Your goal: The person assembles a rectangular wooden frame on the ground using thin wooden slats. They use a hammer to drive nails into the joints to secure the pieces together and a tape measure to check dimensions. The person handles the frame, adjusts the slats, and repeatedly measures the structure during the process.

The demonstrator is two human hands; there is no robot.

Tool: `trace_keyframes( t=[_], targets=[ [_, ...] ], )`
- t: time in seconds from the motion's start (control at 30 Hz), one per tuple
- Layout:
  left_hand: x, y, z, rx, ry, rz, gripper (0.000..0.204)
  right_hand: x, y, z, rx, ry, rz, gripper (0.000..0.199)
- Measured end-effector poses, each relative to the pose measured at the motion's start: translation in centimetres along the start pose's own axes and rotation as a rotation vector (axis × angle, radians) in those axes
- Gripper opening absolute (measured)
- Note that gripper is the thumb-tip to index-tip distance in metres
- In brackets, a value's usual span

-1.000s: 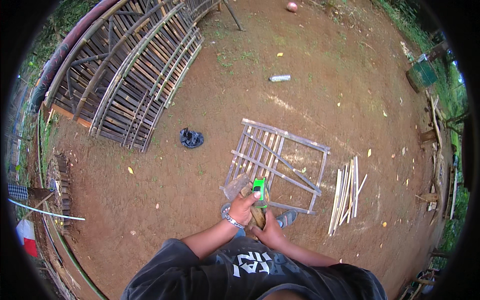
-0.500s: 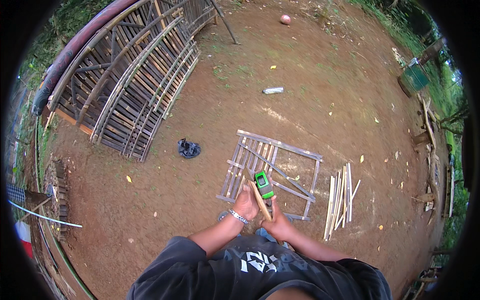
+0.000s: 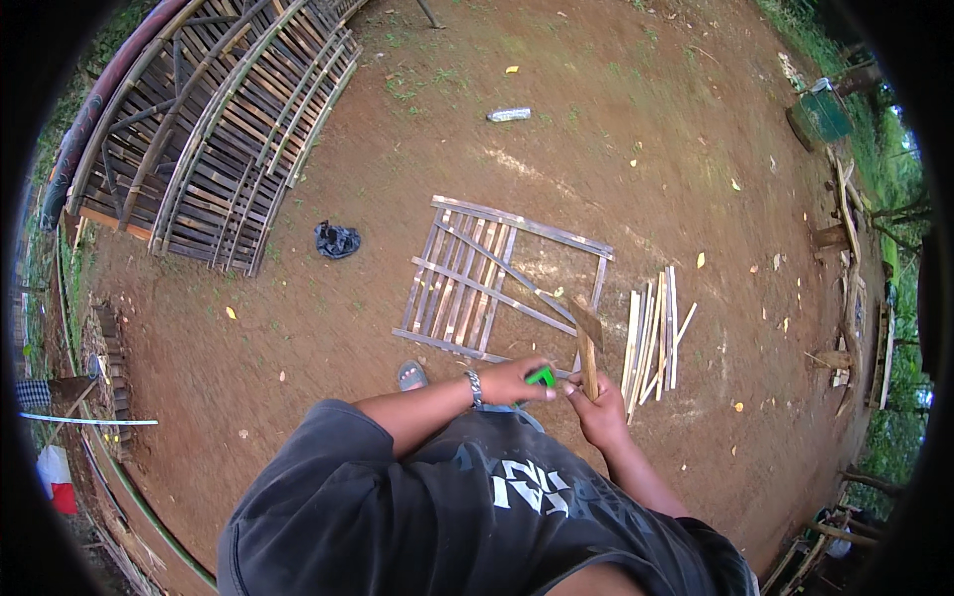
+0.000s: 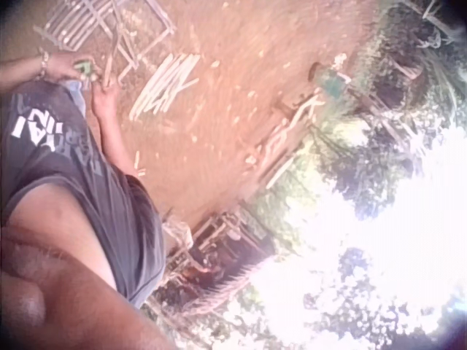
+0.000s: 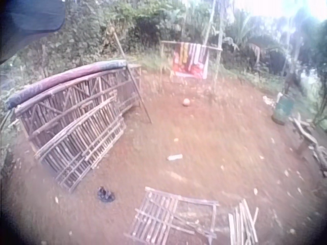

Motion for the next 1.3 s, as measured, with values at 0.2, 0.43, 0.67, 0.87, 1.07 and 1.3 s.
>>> trace_keyframes(
  t=[0.2,0.43,0.67,0.87,1.07,1.3],
  targets=[
    [-5.5,-7.9,-2.1,-0.069,-0.055,0.165,0.086,1.0,3.7,-7.0,-0.133,-0.117,-0.04,0.026],
    [-10.0,-11.6,-2.3,-0.122,-0.071,0.157,0.07,-0.3,8.5,-9.3,-0.128,-0.118,-0.017,0.024],
    [-10.9,-8.7,-3.8,-0.342,-0.029,0.148,0.066,-3.9,10.6,-9.6,-0.084,-0.103,0.049,0.031],
    [-7.1,0.5,-1.6,-0.433,0.103,0.02,0.056,-11.6,13.5,-6.8,0.0,-0.061,0.036,0.024],
    [-4.2,6.3,4.3,-0.299,0.191,-0.355,0.038,-21.7,13.3,-2.2,0.04,-0.088,0.261,0.029],
    [-3.8,9.0,5.4,0.066,0.17,-0.659,0.027,-30.0,16.4,-3.9,0.879,0.016,0.491,0.035]
  ],
)
Point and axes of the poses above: each hand's wrist, its own x-axis away from the middle knuckle, its own y-axis out of the back of the hand, z = x × y, the point moved 3 cm from there along -x, towards the middle knuckle, and after that the axes turned 13 degrees about x, right-handed, at the moved point
